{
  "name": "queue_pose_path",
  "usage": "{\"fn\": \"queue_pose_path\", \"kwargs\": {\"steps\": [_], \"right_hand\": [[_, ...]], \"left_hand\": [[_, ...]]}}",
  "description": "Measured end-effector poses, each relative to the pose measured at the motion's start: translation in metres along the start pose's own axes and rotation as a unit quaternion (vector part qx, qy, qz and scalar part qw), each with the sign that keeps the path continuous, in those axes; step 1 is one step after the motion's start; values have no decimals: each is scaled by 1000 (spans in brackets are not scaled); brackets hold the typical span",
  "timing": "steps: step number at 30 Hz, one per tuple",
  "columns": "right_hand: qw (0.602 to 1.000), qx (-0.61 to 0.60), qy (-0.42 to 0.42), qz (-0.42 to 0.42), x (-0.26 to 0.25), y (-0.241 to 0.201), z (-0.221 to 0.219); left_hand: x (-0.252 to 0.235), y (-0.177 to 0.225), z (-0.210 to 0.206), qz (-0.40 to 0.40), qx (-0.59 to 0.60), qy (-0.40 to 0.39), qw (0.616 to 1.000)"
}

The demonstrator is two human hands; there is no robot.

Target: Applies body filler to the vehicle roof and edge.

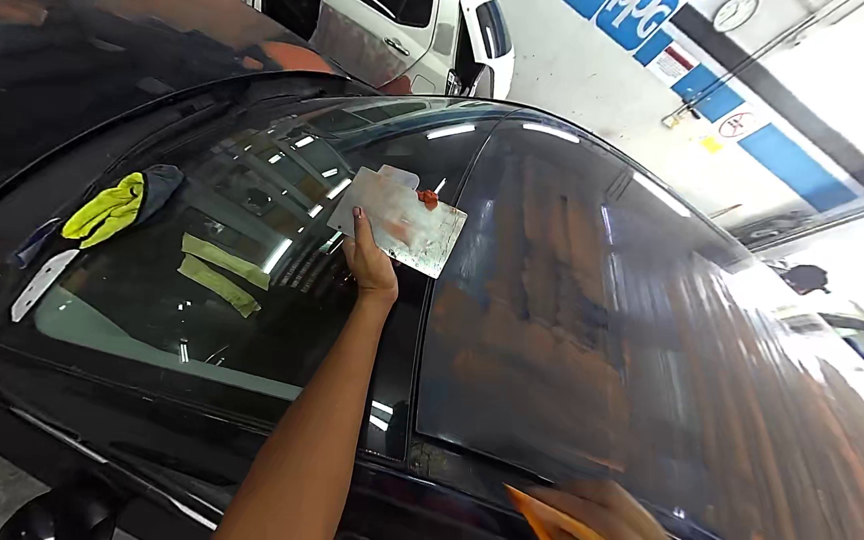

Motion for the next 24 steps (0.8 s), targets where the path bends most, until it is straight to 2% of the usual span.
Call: {"fn": "queue_pose_path", "kwargs": {"steps": [1,3,6,11,16,24], "right_hand": [[991,134,-25,3,-19,-16,-16],[942,334,-26,10,-44,-30,-46],[888,459,19,31,-58,-30,-72],[848,525,61,39,-66,-27,-84],[849,523,60,45,-60,-18,-92],[856,512,41,68,-63,-24,-76]], "left_hand": [[0,0,0,1,4,0,1000],[-1,-1,0,2,13,-2,1000],[0,-1,-1,20,8,3,1000],[0,-1,-2,29,18,-12,999],[-1,0,-1,40,34,-15,999],[-2,1,-3,24,34,-23,999]]}}
Point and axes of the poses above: each hand's wrist, its own x-axis away from the middle knuckle, its own z-axis out of the back of the hand, y = z × x, the point moved 8 cm from there along -x, towards the middle knuckle, and after that the axes turned 10 degrees about -y, right-handed, at the moved point
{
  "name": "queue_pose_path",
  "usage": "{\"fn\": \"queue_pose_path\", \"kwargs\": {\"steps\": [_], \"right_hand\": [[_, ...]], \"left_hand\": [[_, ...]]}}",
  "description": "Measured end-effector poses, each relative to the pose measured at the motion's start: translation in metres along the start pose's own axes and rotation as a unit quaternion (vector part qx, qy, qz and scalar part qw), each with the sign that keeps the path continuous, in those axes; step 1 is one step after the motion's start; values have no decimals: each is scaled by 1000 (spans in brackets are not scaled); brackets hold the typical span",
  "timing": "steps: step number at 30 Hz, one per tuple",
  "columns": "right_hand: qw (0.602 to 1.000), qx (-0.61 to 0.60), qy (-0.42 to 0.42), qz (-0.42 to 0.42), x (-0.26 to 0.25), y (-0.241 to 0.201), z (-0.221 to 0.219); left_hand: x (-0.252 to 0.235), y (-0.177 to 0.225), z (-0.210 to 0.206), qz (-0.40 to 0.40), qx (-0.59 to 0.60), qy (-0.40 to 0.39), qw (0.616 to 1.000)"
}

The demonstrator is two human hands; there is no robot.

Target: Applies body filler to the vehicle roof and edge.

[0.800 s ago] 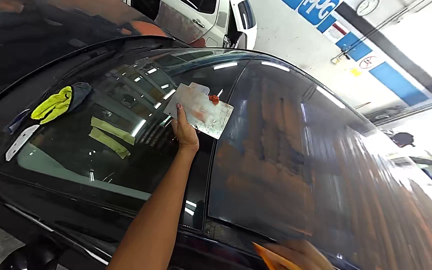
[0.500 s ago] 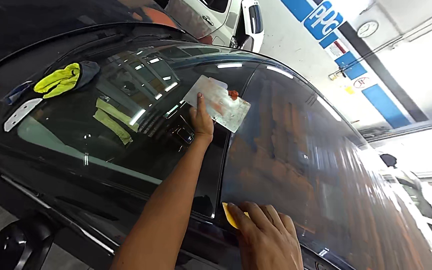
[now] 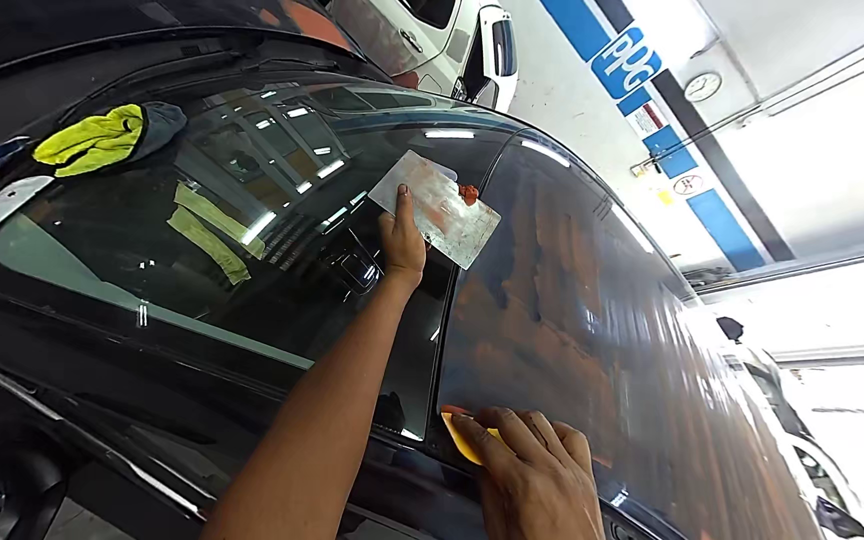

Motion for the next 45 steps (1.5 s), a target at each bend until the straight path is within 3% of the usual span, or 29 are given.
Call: {"fn": "queue_pose_path", "kwargs": {"steps": [7,13,21,28,34,41,45], "right_hand": [[999,-2,-21,-42,-15,1,-3],[1000,13,-26,-1,2,-3,-5],[1000,6,-12,-13,-23,3,-1],[999,12,-50,17,-5,-3,0],[1000,5,-5,-5,-22,5,0],[998,26,-45,22,0,-7,-3],[999,-33,-13,-11,3,6,20]], "left_hand": [[-1,0,-3,7,3,-12,1000],[1,0,-1,24,-11,-8,1000],[-1,-1,-3,16,-6,-18,1000],[0,1,-3,14,-8,-18,1000],[0,0,-3,12,-5,-14,1000],[-1,-2,-3,19,-12,-11,1000],[-3,-4,-3,19,-14,-13,1000]]}}
Point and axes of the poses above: each hand's wrist, its own x-axis away from the middle knuckle, its own z-axis out of the back of the hand, y = z × x, the point moved 8 cm from there along -x, towards the middle knuckle, and after that the axes turned 10 degrees about -y, right-handed, at the moved point
